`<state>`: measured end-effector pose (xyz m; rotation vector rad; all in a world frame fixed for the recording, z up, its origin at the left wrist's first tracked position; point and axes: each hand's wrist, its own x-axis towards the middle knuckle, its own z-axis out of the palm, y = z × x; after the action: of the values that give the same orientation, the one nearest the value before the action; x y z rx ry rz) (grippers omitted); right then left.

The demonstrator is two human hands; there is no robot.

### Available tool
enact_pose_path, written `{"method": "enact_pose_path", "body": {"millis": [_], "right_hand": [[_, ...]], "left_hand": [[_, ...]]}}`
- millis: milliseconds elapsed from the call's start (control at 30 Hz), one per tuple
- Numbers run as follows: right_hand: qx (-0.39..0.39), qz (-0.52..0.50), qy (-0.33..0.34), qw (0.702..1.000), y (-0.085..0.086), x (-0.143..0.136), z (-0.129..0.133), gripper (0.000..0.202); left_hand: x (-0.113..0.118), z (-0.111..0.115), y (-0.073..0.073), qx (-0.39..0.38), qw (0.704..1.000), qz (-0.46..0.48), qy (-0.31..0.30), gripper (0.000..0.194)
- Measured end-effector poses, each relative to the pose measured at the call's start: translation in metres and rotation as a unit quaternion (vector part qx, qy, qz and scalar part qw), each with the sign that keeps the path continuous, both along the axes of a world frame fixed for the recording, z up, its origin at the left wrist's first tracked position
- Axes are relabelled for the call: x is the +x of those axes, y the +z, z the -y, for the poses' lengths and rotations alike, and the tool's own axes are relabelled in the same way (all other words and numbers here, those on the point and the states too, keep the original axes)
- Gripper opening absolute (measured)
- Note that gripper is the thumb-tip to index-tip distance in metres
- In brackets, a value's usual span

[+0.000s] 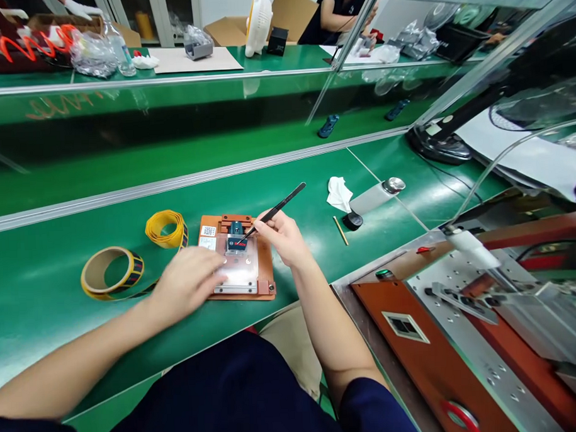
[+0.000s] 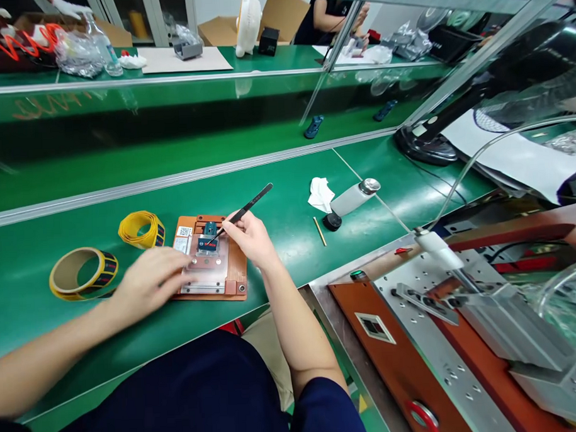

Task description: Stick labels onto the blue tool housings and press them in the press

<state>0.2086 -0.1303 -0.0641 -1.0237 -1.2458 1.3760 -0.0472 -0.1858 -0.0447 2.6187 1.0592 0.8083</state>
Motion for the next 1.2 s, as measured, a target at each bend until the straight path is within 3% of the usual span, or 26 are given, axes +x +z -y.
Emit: {"method": "enact_pose_path", "body": {"millis": [100, 267, 1200], "right_hand": [[0.001, 0.002, 0.000, 1.000, 0.001, 0.000, -0.001, 0.039], [0.003, -0.001, 0.006, 1.000, 0.001, -0.001, -0.003, 0.037], [0.002, 0.003, -0.002, 1.000, 0.005, -0.002, -0.002, 0.038]], "left_hand": [[0.012, 0.028, -0.018, 0.016, 0.997, -0.013, -0.068, 0.044], [0.016, 0.038, -0.032, 0.030, 0.998, -0.033, -0.049, 0.051], [0.016, 0.040, -0.035, 0.024, 0.998, -0.041, -0.033, 0.046]]}}
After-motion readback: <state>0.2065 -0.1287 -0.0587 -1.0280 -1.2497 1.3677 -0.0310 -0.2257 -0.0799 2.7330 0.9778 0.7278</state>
